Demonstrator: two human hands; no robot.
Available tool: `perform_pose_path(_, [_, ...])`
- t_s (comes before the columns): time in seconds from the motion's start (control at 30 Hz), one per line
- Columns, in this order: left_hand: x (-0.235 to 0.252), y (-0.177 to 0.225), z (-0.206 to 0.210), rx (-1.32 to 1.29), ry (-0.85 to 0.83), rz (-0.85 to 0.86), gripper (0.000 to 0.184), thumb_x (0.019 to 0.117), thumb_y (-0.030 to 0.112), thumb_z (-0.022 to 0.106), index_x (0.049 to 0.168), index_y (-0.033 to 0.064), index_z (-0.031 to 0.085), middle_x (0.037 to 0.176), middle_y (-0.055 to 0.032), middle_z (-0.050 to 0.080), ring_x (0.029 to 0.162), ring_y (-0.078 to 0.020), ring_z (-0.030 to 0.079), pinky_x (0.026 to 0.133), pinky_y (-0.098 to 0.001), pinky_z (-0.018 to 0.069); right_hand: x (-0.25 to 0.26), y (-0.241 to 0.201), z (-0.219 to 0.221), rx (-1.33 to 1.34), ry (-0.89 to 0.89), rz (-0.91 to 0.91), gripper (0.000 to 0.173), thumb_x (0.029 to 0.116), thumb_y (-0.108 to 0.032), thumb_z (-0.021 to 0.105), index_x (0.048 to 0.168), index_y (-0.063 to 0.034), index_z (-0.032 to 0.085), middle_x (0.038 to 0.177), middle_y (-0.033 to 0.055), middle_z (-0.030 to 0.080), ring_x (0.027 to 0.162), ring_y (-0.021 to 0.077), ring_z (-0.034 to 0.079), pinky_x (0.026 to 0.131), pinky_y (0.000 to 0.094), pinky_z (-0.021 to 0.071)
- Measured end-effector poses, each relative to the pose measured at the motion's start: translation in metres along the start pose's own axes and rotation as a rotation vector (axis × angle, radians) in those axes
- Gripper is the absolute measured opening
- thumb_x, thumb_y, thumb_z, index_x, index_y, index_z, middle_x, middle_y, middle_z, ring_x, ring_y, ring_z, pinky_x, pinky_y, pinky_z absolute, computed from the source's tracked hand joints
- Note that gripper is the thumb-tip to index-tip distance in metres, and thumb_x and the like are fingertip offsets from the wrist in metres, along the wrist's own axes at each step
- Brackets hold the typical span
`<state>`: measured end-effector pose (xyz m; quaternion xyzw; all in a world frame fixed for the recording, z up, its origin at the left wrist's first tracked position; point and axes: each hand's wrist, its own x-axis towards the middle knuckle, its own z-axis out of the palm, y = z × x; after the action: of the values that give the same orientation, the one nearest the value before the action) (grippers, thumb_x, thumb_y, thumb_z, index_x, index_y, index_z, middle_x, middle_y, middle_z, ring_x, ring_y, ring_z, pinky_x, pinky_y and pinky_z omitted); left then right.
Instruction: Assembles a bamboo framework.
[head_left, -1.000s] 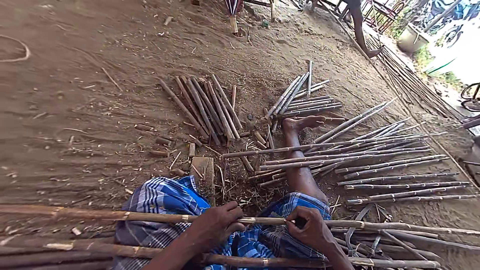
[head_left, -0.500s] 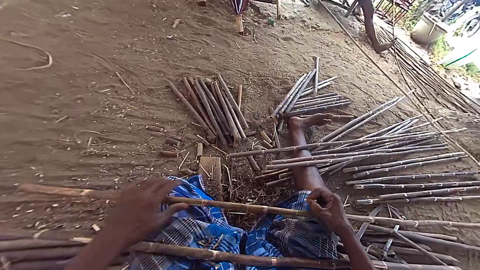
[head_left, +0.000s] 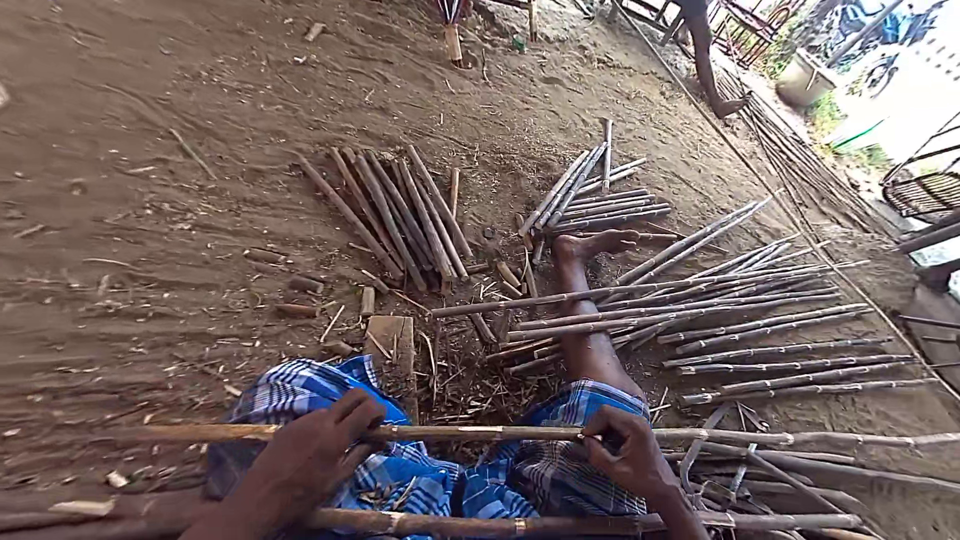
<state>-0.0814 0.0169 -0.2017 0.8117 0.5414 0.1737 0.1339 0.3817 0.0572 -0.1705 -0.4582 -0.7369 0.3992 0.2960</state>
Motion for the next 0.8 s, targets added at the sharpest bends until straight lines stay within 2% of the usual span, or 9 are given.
perform_pose_path(0.13, [-0.005,-0.007,-0.001,-0.008,0.031,0.008,0.031,0.0916,0.046,0.060,0.099,0.0158,0.066,0.097,-0.0022,0.063,0.072,-0.0174,0.066,0.054,-0.0381,0.0563,0.000,0.003,0.000,-0.077,-0.023,-0.012,0.006,0.0851,-0.014,0.072,0.090,-0.0106,0.073,0.082,-0.0024,0.071,0.068,0.0034,0.063,0.059,0.0226,0.0548])
perform_pose_path(0.37, [-0.005,-0.010,-0.007,-0.026,0.034,0.033,0.040,0.0947,0.054,0.056,0.099,0.0162,0.070,0.090,0.0006,0.061,0.076,-0.0137,0.064,0.064,-0.0332,0.0567,0.003,0.003,0.002,-0.134,-0.023,0.003,0.005,0.0841,-0.016,0.073,0.087,-0.0121,0.073,0.079,-0.0042,0.069,0.066,0.0022,0.061,0.059,0.0215,0.0535])
perform_pose_path(0.5, [0.001,-0.011,-0.014,0.005,0.046,0.060,0.053,0.0995,0.063,0.047,0.101,0.0189,0.074,0.088,0.0021,0.066,0.082,-0.0164,0.066,0.072,-0.0381,0.0563,0.003,0.003,0.002,-0.108,-0.048,0.004,0.004,0.0833,-0.015,0.073,0.086,-0.0115,0.073,0.079,-0.0036,0.069,0.067,0.0020,0.061,0.059,0.0212,0.0529])
perform_pose_path(0.67, [0.007,-0.015,-0.017,0.101,0.005,0.063,0.058,0.1040,0.061,0.033,0.101,0.0220,0.075,0.090,0.0039,0.070,0.087,-0.0184,0.068,0.077,-0.0439,0.0546,0.010,0.005,0.002,-0.118,-0.089,-0.028,0.004,0.0828,-0.016,0.073,0.084,-0.0115,0.073,0.079,-0.0037,0.068,0.069,0.0020,0.062,0.061,0.0208,0.0541])
perform_pose_path(0.73, [0.012,-0.012,-0.018,0.113,-0.030,0.055,0.060,0.1055,0.058,0.027,0.097,0.0217,0.074,0.088,0.0051,0.070,0.087,-0.0185,0.068,0.076,-0.0429,0.0547,0.011,0.005,-0.004,-0.041,-0.068,-0.004,0.003,0.0834,-0.014,0.073,0.084,-0.0112,0.074,0.080,-0.0033,0.069,0.069,0.0031,0.063,0.060,0.0217,0.0538])
perform_pose_path(0.8, [0.018,-0.005,-0.018,0.111,-0.032,0.054,0.063,0.1054,0.059,0.025,0.091,0.0212,0.073,0.082,0.0053,0.069,0.079,-0.0170,0.068,0.067,-0.0400,0.0545,0.011,0.006,-0.013,0.119,-0.003,0.059,0.004,0.0839,-0.013,0.073,0.088,-0.0117,0.073,0.084,-0.0018,0.070,0.067,0.0058,0.063,0.057,0.0238,0.0536])
